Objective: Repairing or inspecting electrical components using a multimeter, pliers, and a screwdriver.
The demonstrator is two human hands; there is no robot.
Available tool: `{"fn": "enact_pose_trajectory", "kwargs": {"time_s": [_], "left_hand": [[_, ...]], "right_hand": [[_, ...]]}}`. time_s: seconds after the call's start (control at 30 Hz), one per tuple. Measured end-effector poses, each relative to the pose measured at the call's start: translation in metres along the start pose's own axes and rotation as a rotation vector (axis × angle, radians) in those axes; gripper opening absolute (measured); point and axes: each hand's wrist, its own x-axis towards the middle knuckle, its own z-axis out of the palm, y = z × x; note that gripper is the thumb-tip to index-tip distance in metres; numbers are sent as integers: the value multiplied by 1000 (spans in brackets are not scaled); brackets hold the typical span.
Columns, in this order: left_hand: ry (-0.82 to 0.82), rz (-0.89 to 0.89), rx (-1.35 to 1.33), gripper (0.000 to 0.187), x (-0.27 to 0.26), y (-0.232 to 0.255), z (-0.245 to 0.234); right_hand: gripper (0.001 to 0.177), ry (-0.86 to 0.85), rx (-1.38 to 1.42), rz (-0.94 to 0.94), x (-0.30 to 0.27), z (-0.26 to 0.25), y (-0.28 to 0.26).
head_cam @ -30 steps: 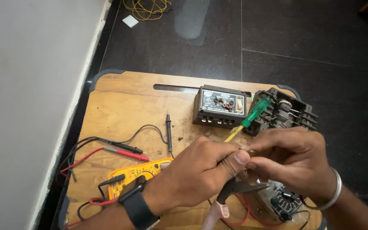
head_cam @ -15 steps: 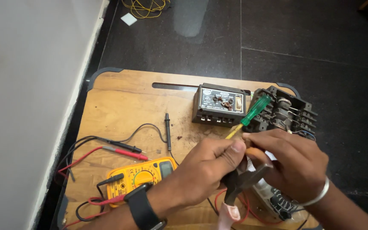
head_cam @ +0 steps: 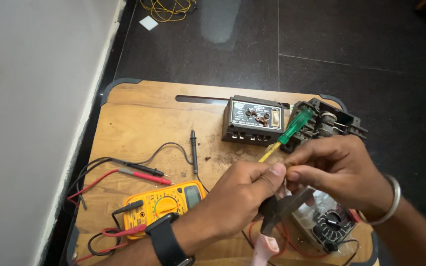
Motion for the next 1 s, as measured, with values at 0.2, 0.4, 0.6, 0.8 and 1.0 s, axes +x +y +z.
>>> {"fn": "enact_pose_trajectory", "kwargs": {"time_s": [0.2,0.4,0.6,0.8,1.0], "left_hand": [[-3,-35,-140,46,0,-4,3],[-33,-69,-253,48,2,-21,0],[-109,-88,-249,47,0,2,4],[-90,-19,-97,50,5,-11,-2],[-48,-107,-1,49,10,13,-11]], "right_hand": [[20,216,-361,-131,-3,23,-7],[22,68,47,94,-1,9,-9],[15,-24,253,163,1,0,0],[15,38,247,138,-2,2,7],[26,80,56,176,6,6,-5]]}}
